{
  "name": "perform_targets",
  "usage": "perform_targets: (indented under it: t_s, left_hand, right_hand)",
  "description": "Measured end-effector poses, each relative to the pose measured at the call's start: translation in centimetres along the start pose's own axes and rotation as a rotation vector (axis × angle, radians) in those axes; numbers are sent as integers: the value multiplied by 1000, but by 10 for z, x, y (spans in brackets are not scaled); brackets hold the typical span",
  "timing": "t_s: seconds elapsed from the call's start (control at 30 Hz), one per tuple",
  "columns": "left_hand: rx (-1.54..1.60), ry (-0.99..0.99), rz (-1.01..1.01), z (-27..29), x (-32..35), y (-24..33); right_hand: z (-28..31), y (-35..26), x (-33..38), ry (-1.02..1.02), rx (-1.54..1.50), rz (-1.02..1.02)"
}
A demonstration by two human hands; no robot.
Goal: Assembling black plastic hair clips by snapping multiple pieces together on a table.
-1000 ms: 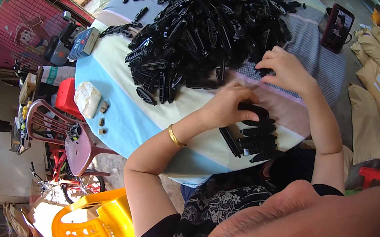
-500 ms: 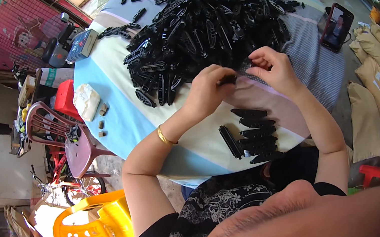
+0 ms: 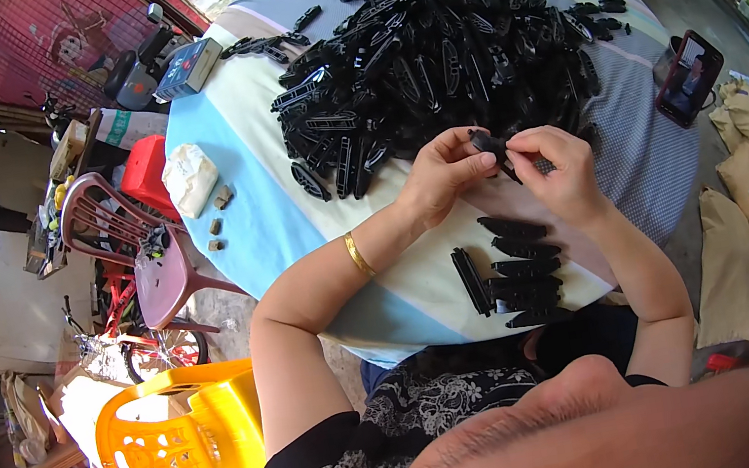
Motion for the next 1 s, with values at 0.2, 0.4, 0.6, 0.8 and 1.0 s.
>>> perform_targets:
  t_s: [0.2,0.4,0.6,0.8,1.0]
  left_hand:
    - [-3,70,-5,0,-1,0]
    - [-45,104,-86,3,1,-1]
    - [-157,137,-183,-5,6,9]
    - [-370,34,-321,-14,11,23]
    - [-824,-97,-669,-28,26,26]
  right_hand:
    - [2,-6,-1,21,123,156]
    - [-1,-11,0,-49,192,272]
    - [-6,-16,4,-132,315,329]
    - [-8,16,10,-144,69,-281]
    - [-10,20,13,-360,-107,-464]
Point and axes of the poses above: each hand's wrist, its own x-axis away from the middle knuckle, its own z-axis out of the back of the hand, y = z × x, the point moved 4 cm from there along -x, towards the middle knuckle, and after that the axes turned 7 degrees about y, right-handed, at the moved point
